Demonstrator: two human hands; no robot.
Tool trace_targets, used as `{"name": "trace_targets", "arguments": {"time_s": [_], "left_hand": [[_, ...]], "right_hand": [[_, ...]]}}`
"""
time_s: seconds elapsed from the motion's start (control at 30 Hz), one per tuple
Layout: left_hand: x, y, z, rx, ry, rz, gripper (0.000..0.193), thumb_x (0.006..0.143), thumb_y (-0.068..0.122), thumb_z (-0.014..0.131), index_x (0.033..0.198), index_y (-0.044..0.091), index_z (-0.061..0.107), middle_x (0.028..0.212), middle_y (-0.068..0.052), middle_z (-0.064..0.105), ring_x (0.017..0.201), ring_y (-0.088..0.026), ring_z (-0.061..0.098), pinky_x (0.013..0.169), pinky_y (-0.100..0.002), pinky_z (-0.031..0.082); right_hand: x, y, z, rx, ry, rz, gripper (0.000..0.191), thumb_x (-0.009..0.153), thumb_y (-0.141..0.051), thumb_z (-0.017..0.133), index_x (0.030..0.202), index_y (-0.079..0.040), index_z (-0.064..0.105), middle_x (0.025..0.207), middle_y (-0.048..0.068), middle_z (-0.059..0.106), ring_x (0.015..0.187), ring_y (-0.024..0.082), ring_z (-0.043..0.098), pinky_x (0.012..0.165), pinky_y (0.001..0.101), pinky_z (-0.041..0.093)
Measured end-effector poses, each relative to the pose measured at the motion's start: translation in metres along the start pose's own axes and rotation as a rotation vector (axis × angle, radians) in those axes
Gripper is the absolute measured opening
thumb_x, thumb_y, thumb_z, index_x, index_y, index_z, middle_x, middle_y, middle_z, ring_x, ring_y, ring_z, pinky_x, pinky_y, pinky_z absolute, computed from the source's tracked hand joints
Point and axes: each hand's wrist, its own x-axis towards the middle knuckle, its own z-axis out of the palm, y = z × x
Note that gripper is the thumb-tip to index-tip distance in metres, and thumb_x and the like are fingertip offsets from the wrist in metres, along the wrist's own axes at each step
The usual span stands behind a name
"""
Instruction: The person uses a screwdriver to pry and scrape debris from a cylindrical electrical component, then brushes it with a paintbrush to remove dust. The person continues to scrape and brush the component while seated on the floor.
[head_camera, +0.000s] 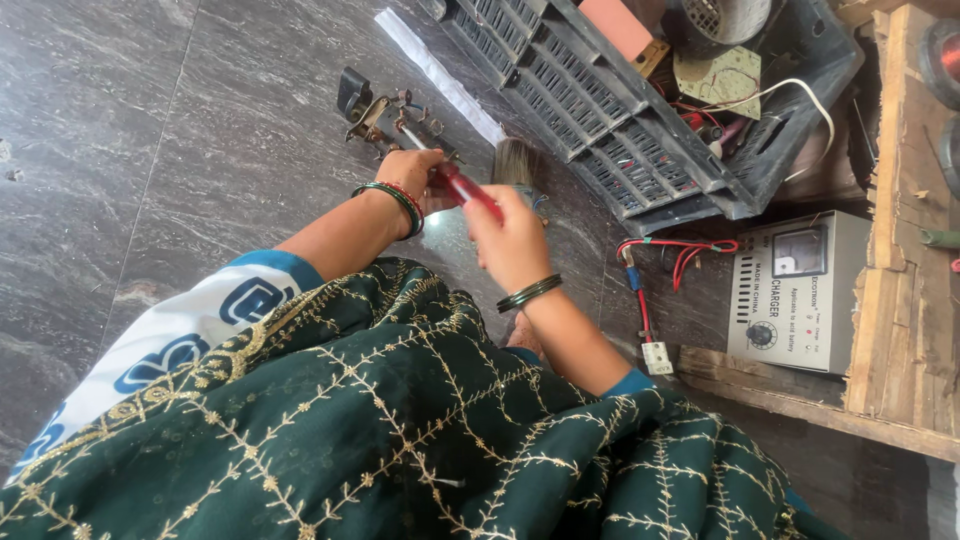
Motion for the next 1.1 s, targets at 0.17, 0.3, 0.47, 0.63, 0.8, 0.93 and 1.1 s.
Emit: {"name": "trace_targets", "arguments": {"time_s": [0.17,0.3,0.47,0.63,0.8,0.93,1.1], "left_hand": [[0.003,-0.001,0.001,-0.110,0.034,-0.025,0.026,0.101,0.021,0.058,0.088,-0.001,0.064,0.082,-0.015,0.066,0.073,-0.030,0.069,0.070,-0.052,0.065],[0.004,-0.002,0.002,-0.123,-0.016,0.030,0.025,0.100,0.018,0.058,0.090,-0.003,0.065,0.083,-0.017,0.067,0.074,-0.030,0.070,0.071,-0.053,0.066],[0.001,0.002,0.002,0.062,0.028,-0.079,0.031,0.104,0.027,0.054,0.092,0.000,0.063,0.087,-0.016,0.070,0.077,-0.032,0.075,0.073,-0.047,0.067],[0.002,0.008,0.001,0.139,-0.009,-0.056,0.032,0.104,0.029,0.052,0.094,0.001,0.064,0.089,-0.017,0.072,0.077,-0.032,0.075,0.073,-0.047,0.065],[0.004,0.011,0.003,0.076,-0.013,-0.070,0.031,0.103,0.026,0.052,0.092,-0.001,0.062,0.086,-0.018,0.070,0.078,-0.035,0.075,0.074,-0.050,0.067],[0.003,0.009,0.004,0.033,0.039,-0.078,0.026,0.103,0.022,0.054,0.092,0.000,0.062,0.082,-0.014,0.067,0.078,-0.034,0.074,0.075,-0.053,0.067],[0.003,0.008,0.004,-0.030,0.051,-0.086,0.022,0.100,0.022,0.057,0.091,0.002,0.060,0.079,-0.012,0.063,0.071,-0.031,0.069,0.071,-0.058,0.066]], "right_hand": [[-0.012,-0.002,0.001,-0.608,0.238,-0.844,0.033,0.106,-0.032,0.071,0.131,-0.013,0.062,0.102,0.008,0.070,0.086,0.023,0.072,0.076,0.0341,0.058],[-0.004,0.001,0.001,0.469,-0.124,0.224,0.039,0.094,-0.030,0.065,0.128,-0.014,0.055,0.097,0.008,0.073,0.062,0.019,0.072,0.055,0.0334,0.058],[0.002,0.007,-0.002,0.068,-0.057,-0.044,0.043,0.099,-0.027,0.063,0.138,-0.009,0.060,0.094,0.013,0.076,0.064,0.018,0.070,0.057,0.0326,0.056],[-0.005,0.006,-0.003,-0.638,0.176,-0.724,0.042,0.101,-0.026,0.066,0.141,-0.017,0.057,0.109,0.009,0.074,0.088,0.023,0.074,0.073,0.0366,0.059],[0.008,0.006,-0.003,0.684,-0.133,0.294,0.048,0.099,-0.034,0.060,0.139,-0.009,0.052,0.099,0.019,0.076,0.072,0.026,0.071,0.063,0.0385,0.055],[0.012,0.013,-0.002,0.238,-0.082,-0.063,0.051,0.104,-0.029,0.067,0.147,-0.004,0.054,0.104,0.017,0.074,0.078,0.022,0.064,0.063,0.0347,0.050],[0.003,0.014,0.000,-0.880,0.034,-0.631,0.059,0.096,-0.030,0.067,0.150,-0.013,0.051,0.102,0.013,0.074,0.085,0.028,0.073,0.071,0.0367,0.058]]}}
